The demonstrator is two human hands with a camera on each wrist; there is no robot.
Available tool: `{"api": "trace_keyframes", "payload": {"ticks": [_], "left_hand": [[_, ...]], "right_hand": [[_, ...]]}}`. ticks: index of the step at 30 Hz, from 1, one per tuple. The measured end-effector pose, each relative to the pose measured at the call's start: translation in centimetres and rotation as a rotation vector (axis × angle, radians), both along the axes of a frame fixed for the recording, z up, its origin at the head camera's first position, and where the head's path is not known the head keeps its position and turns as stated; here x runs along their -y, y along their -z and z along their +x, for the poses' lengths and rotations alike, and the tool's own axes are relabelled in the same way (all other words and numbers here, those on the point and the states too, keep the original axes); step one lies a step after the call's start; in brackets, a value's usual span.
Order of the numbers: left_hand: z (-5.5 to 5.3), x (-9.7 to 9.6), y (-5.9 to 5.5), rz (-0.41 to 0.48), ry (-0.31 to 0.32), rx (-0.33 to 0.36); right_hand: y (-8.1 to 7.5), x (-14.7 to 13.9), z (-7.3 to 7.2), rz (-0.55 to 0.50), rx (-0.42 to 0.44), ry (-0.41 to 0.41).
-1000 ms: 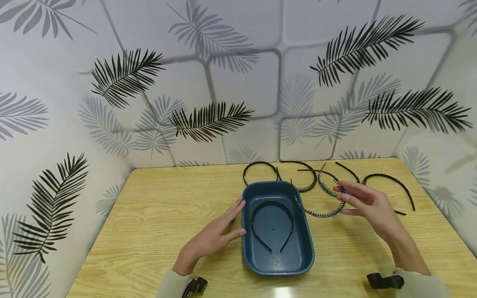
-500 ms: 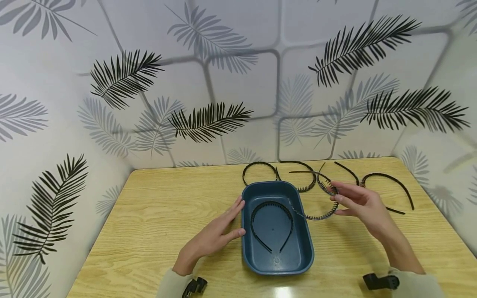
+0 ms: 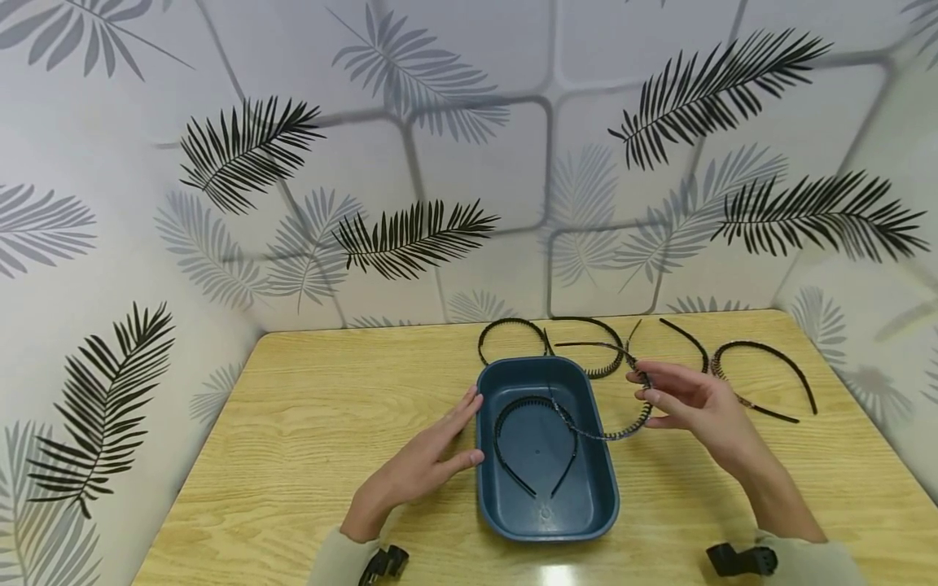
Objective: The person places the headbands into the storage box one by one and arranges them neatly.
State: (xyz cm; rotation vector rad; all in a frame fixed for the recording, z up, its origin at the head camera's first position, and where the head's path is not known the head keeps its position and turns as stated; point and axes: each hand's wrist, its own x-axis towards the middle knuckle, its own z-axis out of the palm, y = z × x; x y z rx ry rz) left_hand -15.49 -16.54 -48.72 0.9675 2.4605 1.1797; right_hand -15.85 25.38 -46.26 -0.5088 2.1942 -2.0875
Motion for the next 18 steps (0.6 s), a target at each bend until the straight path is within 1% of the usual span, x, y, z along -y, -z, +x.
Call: {"api": "trace_keyframes", "payload": {"ticks": [6,11,18], "left_hand": [[0.0,0.0,-0.1,0.008,0.003,0.007],[0.0,0.0,-0.1,0.007,0.001,0.01],[0.0,-0.1,0.1,0.011,-0.001,0.008]], "right_hand": [[0.0,0.8,0.1,-0.017,-0.032,-0.036],[0.1,1.5,0.2,-0.015,-0.026,-0.068],[0.3,2.4,0.3,0.018,0.003,-0.085]]}}
